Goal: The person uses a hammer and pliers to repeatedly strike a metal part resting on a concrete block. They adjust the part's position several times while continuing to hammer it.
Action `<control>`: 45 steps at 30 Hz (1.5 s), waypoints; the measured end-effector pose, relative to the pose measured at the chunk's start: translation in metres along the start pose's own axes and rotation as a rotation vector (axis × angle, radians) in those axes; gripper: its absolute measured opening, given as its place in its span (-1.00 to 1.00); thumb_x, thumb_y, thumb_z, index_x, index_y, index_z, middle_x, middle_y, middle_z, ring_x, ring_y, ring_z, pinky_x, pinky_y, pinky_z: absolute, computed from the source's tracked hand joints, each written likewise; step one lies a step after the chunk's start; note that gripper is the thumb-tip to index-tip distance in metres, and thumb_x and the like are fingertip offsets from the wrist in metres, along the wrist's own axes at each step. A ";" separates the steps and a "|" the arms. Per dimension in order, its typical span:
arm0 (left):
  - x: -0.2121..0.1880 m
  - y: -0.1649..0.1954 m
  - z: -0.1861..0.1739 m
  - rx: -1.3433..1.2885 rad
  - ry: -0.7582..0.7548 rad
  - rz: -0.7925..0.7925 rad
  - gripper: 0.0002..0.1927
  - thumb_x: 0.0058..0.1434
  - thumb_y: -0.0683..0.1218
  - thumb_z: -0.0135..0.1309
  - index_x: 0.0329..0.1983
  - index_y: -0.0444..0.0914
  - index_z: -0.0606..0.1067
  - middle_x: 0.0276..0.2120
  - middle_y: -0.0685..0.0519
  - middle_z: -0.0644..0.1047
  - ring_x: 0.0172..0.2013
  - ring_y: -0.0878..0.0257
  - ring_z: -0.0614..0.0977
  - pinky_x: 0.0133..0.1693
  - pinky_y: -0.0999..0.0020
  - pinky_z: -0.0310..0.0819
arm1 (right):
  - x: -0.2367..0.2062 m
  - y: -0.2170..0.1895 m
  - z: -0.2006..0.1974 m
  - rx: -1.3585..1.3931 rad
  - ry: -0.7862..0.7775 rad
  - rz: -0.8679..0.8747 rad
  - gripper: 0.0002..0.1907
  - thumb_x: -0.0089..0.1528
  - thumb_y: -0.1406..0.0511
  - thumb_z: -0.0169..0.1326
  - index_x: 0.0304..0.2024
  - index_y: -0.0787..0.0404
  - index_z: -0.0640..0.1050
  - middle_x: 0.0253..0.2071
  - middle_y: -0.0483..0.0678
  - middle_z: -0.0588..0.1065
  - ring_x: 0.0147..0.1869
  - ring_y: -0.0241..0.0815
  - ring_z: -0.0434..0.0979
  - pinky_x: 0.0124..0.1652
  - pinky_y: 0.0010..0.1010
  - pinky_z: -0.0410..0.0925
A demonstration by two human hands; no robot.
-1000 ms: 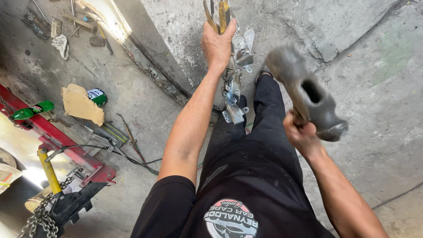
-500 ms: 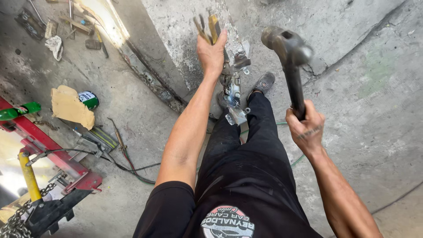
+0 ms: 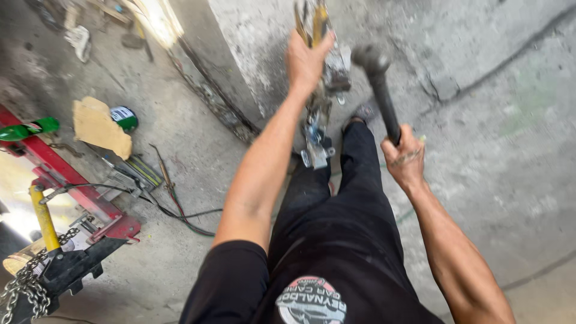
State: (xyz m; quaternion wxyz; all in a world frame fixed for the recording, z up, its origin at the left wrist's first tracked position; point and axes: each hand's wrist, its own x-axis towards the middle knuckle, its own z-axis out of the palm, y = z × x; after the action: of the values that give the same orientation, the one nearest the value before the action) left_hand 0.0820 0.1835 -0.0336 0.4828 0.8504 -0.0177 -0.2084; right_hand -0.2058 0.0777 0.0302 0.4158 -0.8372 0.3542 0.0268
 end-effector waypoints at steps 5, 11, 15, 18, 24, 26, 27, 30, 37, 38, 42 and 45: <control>0.016 0.004 0.004 0.016 0.052 -0.107 -0.45 0.05 0.21 0.27 -0.11 -0.28 0.50 -0.31 -0.03 0.66 -0.31 0.17 0.70 -0.19 0.12 0.58 | -0.021 -0.027 -0.048 0.079 0.129 -0.042 -0.84 0.30 0.36 0.15 -0.24 0.31 0.43 -0.59 0.01 0.34 -0.54 -0.06 0.42 -0.43 -0.24 0.31; 0.023 -0.001 0.002 0.014 0.098 -0.122 -0.46 0.04 0.25 0.25 -0.17 -0.26 0.51 -0.36 -0.01 0.63 -0.31 0.15 0.70 -0.21 0.12 0.59 | -0.027 -0.007 -0.053 -0.002 0.180 -0.441 -0.78 0.27 0.35 0.21 -0.18 0.33 0.44 -0.46 0.03 0.45 -0.45 -0.08 0.52 -0.38 -0.25 0.37; 0.019 0.001 0.004 0.006 0.066 -0.174 -0.47 0.06 0.26 0.21 -0.19 -0.27 0.51 -0.40 0.00 0.61 -0.34 0.12 0.69 -0.24 0.12 0.59 | 0.010 0.027 -0.016 -0.125 0.060 -0.440 -0.72 0.20 0.33 0.21 -0.10 0.34 0.49 -0.45 0.14 0.49 -0.43 0.09 0.55 -0.38 -0.17 0.39; 0.018 0.005 0.005 0.143 0.082 -0.088 -0.43 0.03 0.24 0.26 -0.17 -0.31 0.47 -0.38 -0.05 0.59 -0.35 0.09 0.66 -0.26 0.06 0.55 | 0.012 0.032 -0.005 -0.272 -0.074 -0.154 -0.79 0.21 0.35 0.19 -0.15 0.30 0.49 -0.55 0.17 0.43 -0.47 0.20 0.50 -0.43 -0.08 0.35; 0.020 0.002 0.002 -0.064 0.143 0.002 -0.43 0.02 0.25 0.27 -0.19 -0.32 0.51 -0.33 -0.09 0.66 -0.31 0.09 0.74 -0.18 0.12 0.59 | -0.017 0.000 -0.047 -0.004 0.051 -0.127 -0.88 0.27 0.36 0.11 -0.24 0.30 0.45 -0.59 0.11 0.37 -0.56 0.00 0.45 -0.49 -0.21 0.30; 0.023 0.001 0.000 0.042 0.147 -0.131 -0.43 -0.01 0.25 0.27 -0.24 -0.32 0.54 -0.38 -0.10 0.67 -0.33 0.08 0.73 -0.20 0.13 0.59 | -0.031 -0.010 -0.062 0.039 0.074 -0.133 -0.92 0.31 0.37 0.10 -0.22 0.28 0.48 -0.58 0.03 0.42 -0.56 -0.10 0.46 -0.50 -0.27 0.30; 0.026 0.001 0.000 0.088 0.153 -0.176 -0.44 -0.03 0.26 0.27 -0.26 -0.32 0.56 -0.41 -0.10 0.67 -0.35 0.08 0.73 -0.21 0.14 0.58 | -0.033 -0.013 -0.066 0.015 0.115 -0.223 -0.87 0.30 0.36 0.14 -0.23 0.29 0.46 -0.59 0.02 0.40 -0.55 -0.11 0.46 -0.48 -0.27 0.30; 0.032 0.003 -0.002 0.127 0.167 -0.195 -0.40 -0.04 0.27 0.29 -0.26 -0.34 0.53 -0.38 -0.13 0.66 -0.33 0.07 0.72 -0.20 0.13 0.59 | -0.029 -0.009 -0.061 -0.050 0.212 -0.444 -0.78 0.26 0.36 0.25 -0.23 0.30 0.44 -0.56 0.05 0.40 -0.51 -0.10 0.48 -0.44 -0.26 0.32; 0.025 0.002 -0.005 0.044 0.116 -0.167 -0.41 -0.02 0.23 0.28 -0.21 -0.37 0.55 -0.34 -0.16 0.67 -0.30 0.07 0.72 -0.18 0.12 0.59 | 0.024 0.039 -0.004 -0.254 -0.081 -0.245 -0.77 0.20 0.37 0.20 -0.14 0.33 0.48 -0.52 0.19 0.47 -0.43 0.19 0.54 -0.38 -0.13 0.37; 0.026 0.002 -0.005 0.069 0.073 -0.152 -0.40 -0.02 0.24 0.27 -0.19 -0.37 0.53 -0.34 -0.15 0.67 -0.30 0.07 0.72 -0.19 0.12 0.58 | 0.024 0.041 -0.003 -0.300 -0.145 -0.139 -0.80 0.20 0.37 0.20 -0.19 0.32 0.48 -0.56 0.20 0.45 -0.47 0.21 0.53 -0.40 -0.11 0.35; 0.035 0.003 -0.004 0.024 0.021 -0.158 -0.42 0.02 0.24 0.24 -0.26 -0.40 0.61 -0.35 -0.18 0.70 -0.32 0.05 0.74 -0.17 0.10 0.59 | 0.002 0.025 -0.023 -0.044 -0.093 -0.025 -0.86 0.24 0.35 0.14 -0.25 0.32 0.47 -0.57 0.07 0.43 -0.52 -0.01 0.50 -0.44 -0.23 0.34; 0.042 0.000 -0.003 -0.055 0.097 -0.099 -0.39 -0.06 0.23 0.26 -0.16 -0.35 0.61 -0.28 -0.18 0.70 -0.25 0.08 0.74 -0.14 0.12 0.58 | -0.018 -0.003 -0.044 0.052 -0.075 0.028 -0.87 0.22 0.33 0.14 -0.28 0.27 0.49 -0.63 -0.05 0.39 -0.57 -0.20 0.44 -0.50 -0.28 0.30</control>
State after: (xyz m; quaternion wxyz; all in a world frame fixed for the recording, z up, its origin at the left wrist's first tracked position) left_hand 0.1215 0.1761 -0.0468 0.4954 0.8457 0.0534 -0.1909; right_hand -0.2281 0.0572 0.0672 0.4499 -0.8196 0.3505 0.0550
